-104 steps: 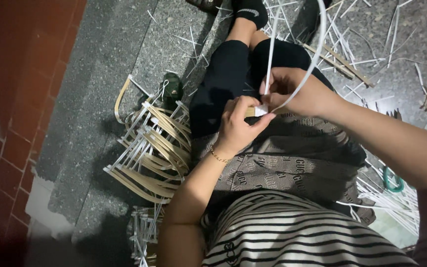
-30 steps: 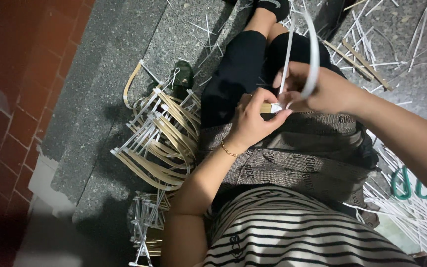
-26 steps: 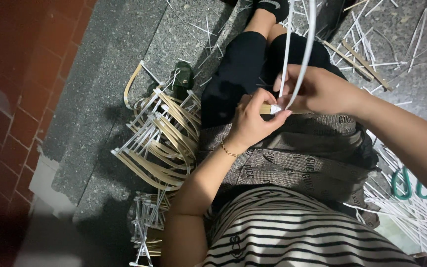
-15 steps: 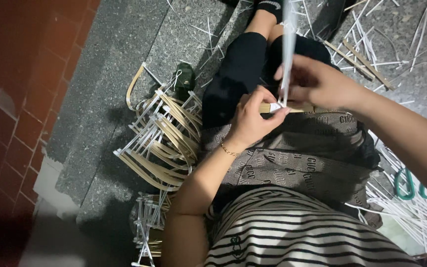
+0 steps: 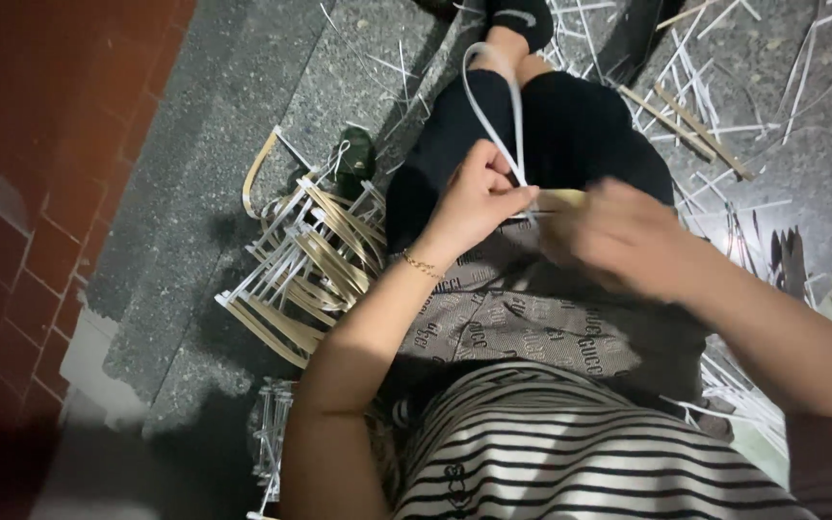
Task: The recorder is wrapping and taping bamboo strips to assemble circular frames, likely as part of a furniture manufacturing process.
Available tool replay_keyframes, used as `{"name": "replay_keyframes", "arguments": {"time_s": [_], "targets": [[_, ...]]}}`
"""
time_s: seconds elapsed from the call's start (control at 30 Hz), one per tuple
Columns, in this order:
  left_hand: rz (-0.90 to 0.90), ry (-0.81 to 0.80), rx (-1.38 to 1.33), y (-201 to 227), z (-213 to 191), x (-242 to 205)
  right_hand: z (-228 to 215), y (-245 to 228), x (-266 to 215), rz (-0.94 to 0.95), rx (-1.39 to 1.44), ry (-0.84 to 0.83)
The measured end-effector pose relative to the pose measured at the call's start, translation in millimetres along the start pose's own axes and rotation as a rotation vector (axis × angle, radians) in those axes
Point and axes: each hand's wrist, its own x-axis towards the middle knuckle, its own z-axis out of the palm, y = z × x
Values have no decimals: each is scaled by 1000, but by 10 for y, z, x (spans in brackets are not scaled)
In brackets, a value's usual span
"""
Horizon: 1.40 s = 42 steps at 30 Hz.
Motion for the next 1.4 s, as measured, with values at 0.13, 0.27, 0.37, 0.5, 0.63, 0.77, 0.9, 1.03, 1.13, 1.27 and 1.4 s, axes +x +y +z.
{"name": "replay_keyframes", "arguments": {"time_s": [0.13,0.27,0.37,0.5,0.63,0.77,0.9,1.03,1.13,1.27,1.4], "targets": [[-71,-39,-41,8,-1,-11,-483,-78,-615,179,216,-34],[-82,-67,122,180,-3,10,-174,499,-1541,369,130,76],[-74,-84,-266,-235,-38,51,141,706,-1675,513,72,164],[-39,-90,-140,-30,-68,-7,388,345,-435,510,74,34],[121,-31,113,-129,21,0,519,59,99,82,-100,98],[-52,-40,74,40,19,-88,603,110,-31,231,25,109],[378,261,353,553,82,-500,596,257,-79,820,698,326],[319,255,352,411,561,-622,572,204,-190,994,934,533],[418,312,-224,443,940,-325,467,-17,-174,941,1063,791],[283,-10,-419,638,741,-395,171,-274,-211,765,1174,1038],[103,-237,-173,1240,173,-686,58,-511,-211,568,632,907]]}}
